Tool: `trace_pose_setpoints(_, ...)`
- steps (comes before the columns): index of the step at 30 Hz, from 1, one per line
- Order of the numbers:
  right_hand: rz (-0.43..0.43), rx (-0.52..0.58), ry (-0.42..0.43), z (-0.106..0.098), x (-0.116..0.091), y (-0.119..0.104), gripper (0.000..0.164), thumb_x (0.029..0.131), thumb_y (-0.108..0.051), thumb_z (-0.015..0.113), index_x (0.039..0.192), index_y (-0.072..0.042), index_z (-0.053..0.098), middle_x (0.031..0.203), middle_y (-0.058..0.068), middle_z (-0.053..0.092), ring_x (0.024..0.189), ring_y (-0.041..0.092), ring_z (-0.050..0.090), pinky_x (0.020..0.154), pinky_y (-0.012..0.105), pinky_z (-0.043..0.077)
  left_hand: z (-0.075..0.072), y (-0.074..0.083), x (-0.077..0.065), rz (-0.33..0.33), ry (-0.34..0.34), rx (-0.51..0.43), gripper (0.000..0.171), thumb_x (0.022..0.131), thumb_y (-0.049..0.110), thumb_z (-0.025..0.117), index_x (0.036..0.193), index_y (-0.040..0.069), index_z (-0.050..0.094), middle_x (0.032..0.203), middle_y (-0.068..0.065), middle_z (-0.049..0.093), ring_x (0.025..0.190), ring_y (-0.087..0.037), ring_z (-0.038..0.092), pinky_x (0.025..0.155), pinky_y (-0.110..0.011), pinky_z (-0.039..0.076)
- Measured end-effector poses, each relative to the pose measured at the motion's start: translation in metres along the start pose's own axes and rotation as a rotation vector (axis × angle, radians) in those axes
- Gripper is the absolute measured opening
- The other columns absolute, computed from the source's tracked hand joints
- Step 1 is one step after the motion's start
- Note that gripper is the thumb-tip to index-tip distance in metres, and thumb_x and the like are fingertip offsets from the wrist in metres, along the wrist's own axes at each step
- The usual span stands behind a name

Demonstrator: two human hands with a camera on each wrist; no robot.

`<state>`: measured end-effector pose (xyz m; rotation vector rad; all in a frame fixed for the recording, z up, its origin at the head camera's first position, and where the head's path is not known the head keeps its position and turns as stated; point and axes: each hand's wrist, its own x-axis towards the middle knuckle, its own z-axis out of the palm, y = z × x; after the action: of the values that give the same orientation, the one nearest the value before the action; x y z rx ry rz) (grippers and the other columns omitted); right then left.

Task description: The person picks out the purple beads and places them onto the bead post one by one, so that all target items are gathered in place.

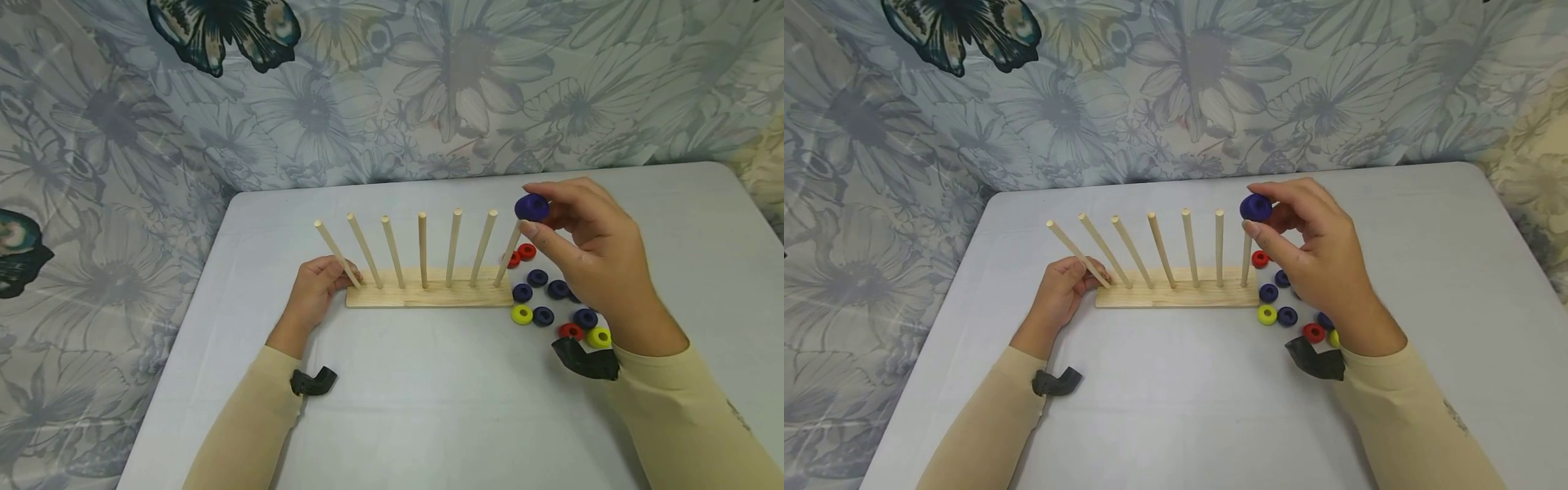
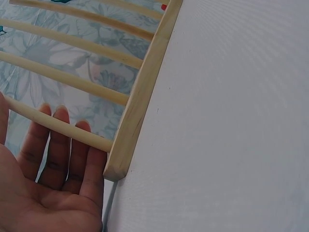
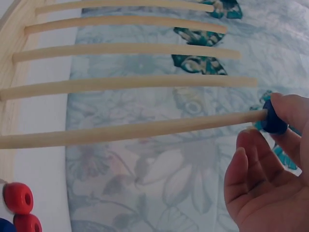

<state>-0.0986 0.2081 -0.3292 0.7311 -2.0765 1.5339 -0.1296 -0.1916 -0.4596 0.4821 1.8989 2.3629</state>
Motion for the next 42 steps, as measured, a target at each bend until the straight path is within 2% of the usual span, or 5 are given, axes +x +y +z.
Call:
trace_pose_setpoints(11, -0.034, -0.011, -0.020, 0.002, 0.000, 0.001, 0.054, 0.085, 0.026, 0.071, 0.137, 0.011, 0.068, 0.119, 0.011, 0.065, 0.093, 0.020, 0.065, 0.085, 0.020, 0.057, 0.001, 0.003, -0.001, -0.019, 0.012, 0.001, 0.049, 0.095, 0.054, 0.078, 0.095, 0.005, 0.080, 0.099, -0.010, 0.076, 0.094, -0.019, 0.076, 0.085, -0.031, 0.063)
trace_pose_setpoints(21, -0.003, 0.007, -0.001, -0.001, -0.001, 0.001, 0.043, 0.089, 0.022, 0.070, 0.132, 0.013, 0.069, 0.123, 0.014, 0.067, 0.099, 0.025, 0.064, 0.087, 0.022, 0.056, 0.000, 0.003, -0.002, -0.014, 0.008, -0.001, 0.052, 0.096, 0.053, 0.078, 0.098, 0.001, 0.080, 0.098, -0.008, 0.077, 0.095, -0.020, 0.075, 0.085, -0.031, 0.063)
trace_pose_setpoints(28, -0.008, 0.158, 0.025, -0.001, -0.002, 0.003, 0.035, 0.094, 0.016, 0.068, 0.129, 0.016, 0.068, 0.121, 0.023, 0.065, 0.100, 0.026, 0.063, 0.088, 0.023, 0.055, -0.001, 0.002, -0.002, -0.010, 0.001, -0.008, 0.048, 0.098, 0.050, 0.077, 0.099, 0.002, 0.080, 0.099, -0.006, 0.076, 0.095, -0.020, 0.075, 0.086, -0.031, 0.063)
trace_pose_setpoints(37, 0.064, 0.282, 0.012, -0.009, -0.004, 0.000, 0.033, 0.101, 0.014, 0.061, 0.133, 0.015, 0.066, 0.124, 0.025, 0.068, 0.102, 0.029, 0.064, 0.090, 0.025, 0.054, -0.001, 0.001, -0.001, -0.013, 0.002, -0.016, 0.046, 0.097, 0.051, 0.077, 0.098, 0.005, 0.081, 0.099, -0.007, 0.076, 0.095, -0.019, 0.076, 0.085, -0.031, 0.063)
trace_pose_setpoints(42, 0.056, 0.526, 0.029, -0.015, -0.005, 0.003, 0.031, 0.106, 0.007, 0.059, 0.134, 0.022, 0.060, 0.125, 0.027, 0.067, 0.101, 0.031, 0.066, 0.092, 0.030, 0.054, 0.000, -0.001, 0.000, -0.006, -0.004, -0.020, 0.048, 0.097, 0.051, 0.078, 0.099, 0.003, 0.080, 0.098, -0.007, 0.077, 0.095, -0.019, 0.076, 0.085, -0.031, 0.063)
